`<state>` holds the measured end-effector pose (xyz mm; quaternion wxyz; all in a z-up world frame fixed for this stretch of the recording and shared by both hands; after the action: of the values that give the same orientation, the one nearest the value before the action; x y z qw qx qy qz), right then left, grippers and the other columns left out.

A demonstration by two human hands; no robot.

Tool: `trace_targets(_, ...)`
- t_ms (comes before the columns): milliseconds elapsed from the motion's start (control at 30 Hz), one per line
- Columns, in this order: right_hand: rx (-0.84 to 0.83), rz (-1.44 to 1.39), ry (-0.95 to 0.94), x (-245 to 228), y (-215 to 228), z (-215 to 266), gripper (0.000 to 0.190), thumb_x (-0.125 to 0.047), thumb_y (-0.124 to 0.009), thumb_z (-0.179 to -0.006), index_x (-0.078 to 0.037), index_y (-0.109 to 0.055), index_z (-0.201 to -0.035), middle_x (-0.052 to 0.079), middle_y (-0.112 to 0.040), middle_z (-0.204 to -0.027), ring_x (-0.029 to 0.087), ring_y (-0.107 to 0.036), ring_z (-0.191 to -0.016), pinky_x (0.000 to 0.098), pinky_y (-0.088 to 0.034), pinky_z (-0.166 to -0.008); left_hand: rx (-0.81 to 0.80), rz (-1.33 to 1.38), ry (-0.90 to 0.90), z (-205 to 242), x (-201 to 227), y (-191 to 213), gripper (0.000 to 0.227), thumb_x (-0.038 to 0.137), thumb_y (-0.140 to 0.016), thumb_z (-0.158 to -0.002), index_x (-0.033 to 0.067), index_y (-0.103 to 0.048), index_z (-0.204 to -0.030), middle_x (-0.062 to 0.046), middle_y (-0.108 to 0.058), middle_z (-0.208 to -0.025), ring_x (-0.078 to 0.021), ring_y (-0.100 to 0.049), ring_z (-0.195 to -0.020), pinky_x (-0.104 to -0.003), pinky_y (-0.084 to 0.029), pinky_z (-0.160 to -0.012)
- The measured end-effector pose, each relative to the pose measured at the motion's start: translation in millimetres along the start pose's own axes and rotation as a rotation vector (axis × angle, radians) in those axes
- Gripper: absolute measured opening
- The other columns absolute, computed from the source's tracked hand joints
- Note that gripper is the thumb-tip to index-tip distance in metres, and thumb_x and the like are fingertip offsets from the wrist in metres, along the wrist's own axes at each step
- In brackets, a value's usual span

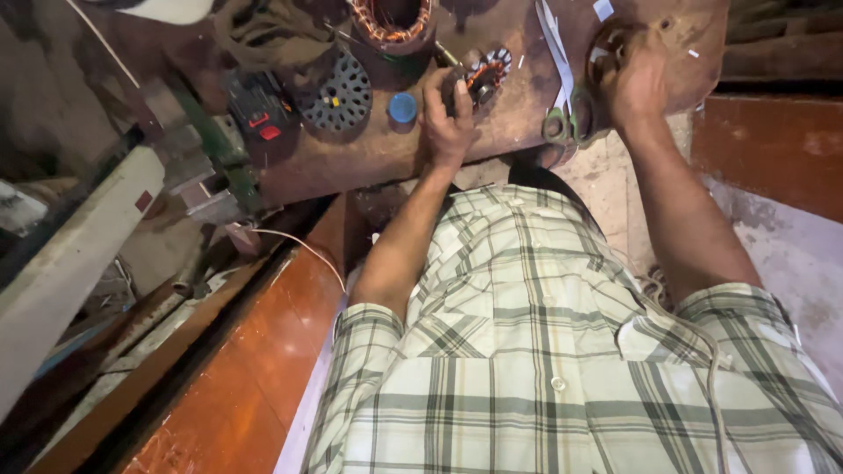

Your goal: The person uses scissors to cut small white insulating strips and places them into the slots of a copper-wound stator core. They repeat this process for multiple stator cores on a cluttered workbench in a workshop.

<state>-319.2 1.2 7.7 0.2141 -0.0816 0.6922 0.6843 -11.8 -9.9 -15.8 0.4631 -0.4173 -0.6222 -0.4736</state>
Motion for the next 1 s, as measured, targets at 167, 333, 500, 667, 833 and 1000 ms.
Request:
trace_targets(167,0.052,-0.056,-0.006,-20.4,13.7,2.2,0.016,-0.005,-0.075,-0.094,0.003,-0.072,-0.108,0.026,-0.063,-0.116,0.045,-0.062,-0.101,0.0506,-0.05,-0.086,0.009,0.022,-0.04,-4.6,5.6,1.4,0.034,0.027,-0.06,-0.106,0.003,-0.057,-0.129,-0.016,-0.07,-0.115,-0.0268,-0.072,-0.104,-0.037,-0.058,-0.091)
trace_targets(333,0.163,-0.348,0.024,-45.1,30.4,6.3,0.021,0.004,-0.064,-0.094,0.003,-0.069,-0.114,0.022,-0.069,-0.108,0.038,-0.071,-0.089,0.0415,-0.056,-0.08,-0.154,0.185,-0.023,-14.8,3.5,9.9,0.037,0.021,-0.065,-0.105,0.0002,-0.057,-0.134,-0.014,-0.067,-0.122,-0.022,-0.064,-0.114,-0.034,-0.051,-0.101)
trace_targets(500,0.217,-0.487,0.011,-77.9,15.5,15.5,0.009,0.0,-0.073,-0.101,0.001,-0.069,-0.109,0.013,-0.072,-0.094,0.022,-0.069,-0.082,0.0324,-0.055,-0.076,-0.183,0.299,0.109,-20.1,-5.0,11.2,0.032,0.015,-0.072,-0.1,0.0004,-0.064,-0.127,-0.008,-0.071,-0.114,-0.015,-0.065,-0.107,-0.03,-0.052,-0.097)
trace_targets(667,0.079,-0.712,-0.193,-103.5,4.4,19.6,0.011,-0.008,-0.076,-0.101,0.0,-0.069,-0.106,0.005,-0.07,-0.084,0.009,-0.061,-0.071,0.0279,-0.049,-0.064,-0.241,0.286,0.161,-29.7,6.5,9.7,0.031,0.014,-0.073,-0.098,0.0024,-0.065,-0.126,-0.006,-0.07,-0.109,-0.0143,-0.063,-0.102,-0.03,-0.052,-0.095)
trace_targets(833,0.083,-0.693,0.069,-138.5,25.7,25.0,0.01,-0.001,-0.072,-0.103,0.001,-0.069,-0.112,0.009,-0.074,-0.094,0.014,-0.068,-0.081,0.0297,-0.055,-0.071,-0.19,-0.028,-0.067,-41.4,58.1,17.0,0.037,0.02,-0.076,-0.093,0.0011,-0.066,-0.123,-0.014,-0.07,-0.113,-0.0197,-0.063,-0.106,-0.033,-0.051,-0.094)
trace_targets(1000,0.063,-0.529,0.398,-148.0,33.9,29.2,0.023,0.004,-0.069,-0.093,-0.003,-0.07,-0.115,0.016,-0.071,-0.104,0.032,-0.071,-0.09,0.0392,-0.057,-0.078,-0.482,-0.244,-0.528,-47.1,92.7,22.6,0.027,0.018,-0.077,-0.092,0.007,-0.072,-0.117,-0.007,-0.076,-0.109,-0.0169,-0.067,-0.105,-0.039,-0.05,-0.099)
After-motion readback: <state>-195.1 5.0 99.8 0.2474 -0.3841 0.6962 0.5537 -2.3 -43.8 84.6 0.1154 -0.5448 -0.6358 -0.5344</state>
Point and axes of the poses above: each hand's wrist, its own z-axis away from the middle knuckle, its own y-axis out of the back of the hand, x = y × z, the point moved 1 cm from there along -z, towards the middle knuckle
